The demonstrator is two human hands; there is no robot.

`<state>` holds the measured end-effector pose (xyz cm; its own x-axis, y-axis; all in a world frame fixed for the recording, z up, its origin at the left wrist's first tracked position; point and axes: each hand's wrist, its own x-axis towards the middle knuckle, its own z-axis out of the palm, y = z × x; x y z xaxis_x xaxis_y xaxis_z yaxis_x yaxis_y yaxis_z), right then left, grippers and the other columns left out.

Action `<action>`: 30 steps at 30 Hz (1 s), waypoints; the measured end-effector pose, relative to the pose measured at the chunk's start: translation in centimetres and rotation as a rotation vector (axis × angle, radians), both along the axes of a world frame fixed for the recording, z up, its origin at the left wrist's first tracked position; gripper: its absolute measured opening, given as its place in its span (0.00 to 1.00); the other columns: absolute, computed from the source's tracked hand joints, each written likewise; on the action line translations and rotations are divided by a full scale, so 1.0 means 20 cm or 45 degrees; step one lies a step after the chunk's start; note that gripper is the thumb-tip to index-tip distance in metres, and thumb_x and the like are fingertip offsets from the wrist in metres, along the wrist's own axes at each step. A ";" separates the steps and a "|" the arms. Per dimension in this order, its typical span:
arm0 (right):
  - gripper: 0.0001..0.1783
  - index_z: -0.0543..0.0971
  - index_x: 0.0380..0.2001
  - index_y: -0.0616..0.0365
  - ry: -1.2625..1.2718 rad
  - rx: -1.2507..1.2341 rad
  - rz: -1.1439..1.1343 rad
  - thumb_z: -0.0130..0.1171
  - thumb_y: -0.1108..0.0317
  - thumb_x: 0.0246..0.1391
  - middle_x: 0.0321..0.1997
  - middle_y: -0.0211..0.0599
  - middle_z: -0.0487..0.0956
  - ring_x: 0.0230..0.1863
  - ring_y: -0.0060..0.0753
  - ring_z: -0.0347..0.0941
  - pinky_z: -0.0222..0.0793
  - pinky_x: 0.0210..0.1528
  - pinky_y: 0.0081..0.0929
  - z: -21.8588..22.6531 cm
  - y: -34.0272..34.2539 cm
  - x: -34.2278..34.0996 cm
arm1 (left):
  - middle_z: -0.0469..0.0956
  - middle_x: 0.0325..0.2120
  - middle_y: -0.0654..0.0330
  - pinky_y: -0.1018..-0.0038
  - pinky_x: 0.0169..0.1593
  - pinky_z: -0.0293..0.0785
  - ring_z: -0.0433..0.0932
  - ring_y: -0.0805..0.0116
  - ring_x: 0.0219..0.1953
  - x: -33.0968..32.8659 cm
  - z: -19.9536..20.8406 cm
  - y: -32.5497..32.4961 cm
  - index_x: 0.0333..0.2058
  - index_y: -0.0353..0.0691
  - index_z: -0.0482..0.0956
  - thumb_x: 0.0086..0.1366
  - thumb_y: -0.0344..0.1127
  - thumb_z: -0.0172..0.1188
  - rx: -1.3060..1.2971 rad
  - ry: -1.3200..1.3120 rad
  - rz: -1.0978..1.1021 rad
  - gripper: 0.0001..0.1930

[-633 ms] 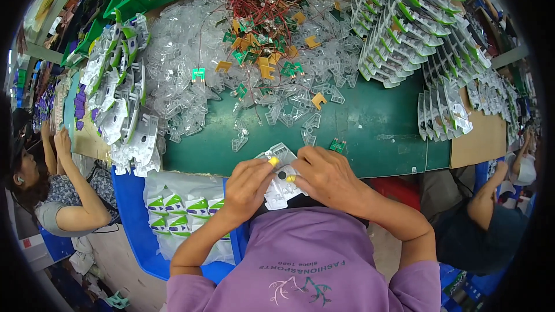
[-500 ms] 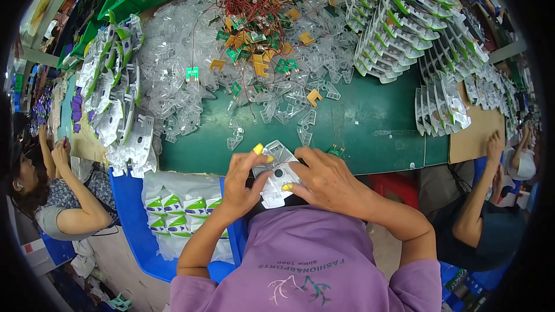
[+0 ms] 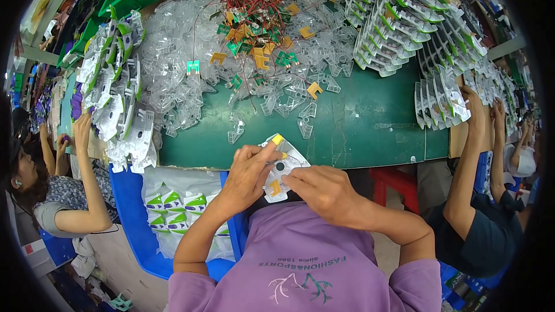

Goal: The person assembles toy parts by peeling small covers from electronic circuit components, fitting the components into plastic housings by hand, and stacking the assembled housings on the table.

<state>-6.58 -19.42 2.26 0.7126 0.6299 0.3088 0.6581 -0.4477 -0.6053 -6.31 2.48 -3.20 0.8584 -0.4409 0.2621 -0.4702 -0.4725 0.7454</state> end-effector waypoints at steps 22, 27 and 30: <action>0.14 0.70 0.43 0.63 0.587 0.192 -0.456 0.57 0.80 0.52 0.25 0.38 0.79 0.23 0.27 0.77 0.73 0.26 0.25 -0.13 -0.10 -0.07 | 0.82 0.36 0.52 0.64 0.37 0.77 0.80 0.53 0.34 0.27 0.08 0.18 0.43 0.34 0.80 0.57 0.20 0.58 -0.129 -0.373 0.588 0.13; 0.15 0.72 0.44 0.63 0.530 0.288 -0.537 0.57 0.81 0.51 0.25 0.37 0.78 0.24 0.24 0.76 0.72 0.27 0.23 -0.11 -0.19 -0.08 | 0.81 0.36 0.47 0.60 0.40 0.77 0.80 0.48 0.36 0.53 0.01 0.20 0.40 0.35 0.79 0.59 0.24 0.57 0.403 -0.343 0.620 0.10; 0.15 0.73 0.43 0.62 0.487 0.380 -0.661 0.58 0.80 0.50 0.24 0.36 0.77 0.24 0.24 0.75 0.70 0.28 0.24 -0.03 -0.32 -0.05 | 0.81 0.35 0.46 0.59 0.40 0.76 0.80 0.47 0.37 0.58 -0.04 0.27 0.40 0.33 0.80 0.58 0.25 0.61 0.317 -0.405 0.622 0.10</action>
<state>-7.65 -25.87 1.56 0.9907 0.1070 0.0836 0.1216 -0.4246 -0.8972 5.36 7.87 -3.98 0.8731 -0.0984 0.4775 -0.3370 -0.8296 0.4452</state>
